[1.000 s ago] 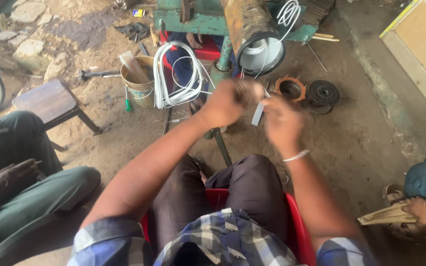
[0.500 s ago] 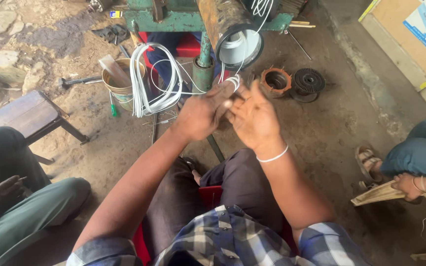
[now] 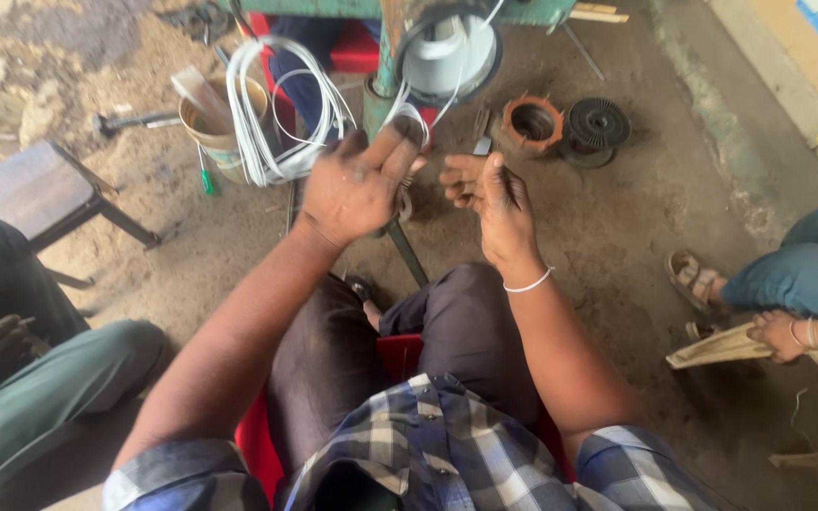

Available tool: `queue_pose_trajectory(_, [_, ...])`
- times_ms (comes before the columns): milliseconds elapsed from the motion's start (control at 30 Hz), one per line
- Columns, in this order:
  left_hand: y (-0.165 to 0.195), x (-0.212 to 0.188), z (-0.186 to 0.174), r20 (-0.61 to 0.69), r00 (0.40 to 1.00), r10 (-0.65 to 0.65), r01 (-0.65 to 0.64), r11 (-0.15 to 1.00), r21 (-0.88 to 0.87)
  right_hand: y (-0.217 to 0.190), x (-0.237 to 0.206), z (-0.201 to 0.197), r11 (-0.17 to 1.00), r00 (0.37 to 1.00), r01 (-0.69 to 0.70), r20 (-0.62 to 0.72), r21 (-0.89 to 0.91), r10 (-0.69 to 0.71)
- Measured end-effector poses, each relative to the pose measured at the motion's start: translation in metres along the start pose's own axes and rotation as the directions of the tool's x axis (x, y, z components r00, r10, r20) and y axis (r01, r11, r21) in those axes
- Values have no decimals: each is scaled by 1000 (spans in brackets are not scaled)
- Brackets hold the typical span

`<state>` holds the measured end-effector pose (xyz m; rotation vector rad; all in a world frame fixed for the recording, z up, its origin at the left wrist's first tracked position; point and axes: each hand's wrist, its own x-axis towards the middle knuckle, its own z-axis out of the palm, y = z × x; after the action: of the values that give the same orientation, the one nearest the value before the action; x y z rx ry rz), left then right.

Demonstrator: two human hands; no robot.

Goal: The person sits on a chair and folds and gathers a long white wire into loops by hand, then feeds the coiled wire into the drum of a bench-mounted winding machine, guiding the wire as the drum turns and adjusting the loops with the hands.

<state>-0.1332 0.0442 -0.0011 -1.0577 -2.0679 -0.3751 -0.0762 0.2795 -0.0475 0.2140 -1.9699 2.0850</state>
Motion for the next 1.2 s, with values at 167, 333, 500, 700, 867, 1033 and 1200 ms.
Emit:
queue_pose_trajectory(167, [-9, 3, 8, 96, 995, -19, -19, 922, 387, 76, -35, -10, 987, 989, -143, 37, -67, 146])
queue_pose_trajectory(333, [-18, 27, 17, 486, 873, 35, -191, 943, 274, 157, -74, -1, 901, 900, -430, 48, -61, 433])
queue_pose_trajectory(500, [-30, 11, 7, -79, 906, 416, -369, 868, 333, 200, -84, -8, 906, 923, -377, 9, -190, 386])
queue_pose_trajectory(700, [-10, -64, -4, -256, 964, 74, -97, 992, -80, 202, -79, -10, 862, 894, -437, -21, -257, 447])
queue_pose_trajectory(867, [63, -171, 86, 184, 861, -475, 501, 853, -144, 194, -97, -13, 764, 938, -203, 102, -613, 331])
queue_pose_trajectory(1033, [145, -254, 204, 737, 626, -254, 166, 967, 192, 199, -96, -19, 766, 975, -68, 122, -640, 188])
queue_pose_trajectory(1200, [149, -254, 223, 815, 574, -78, 239, 968, -75, 195, -96, -14, 739, 951, -213, 38, -640, 307])
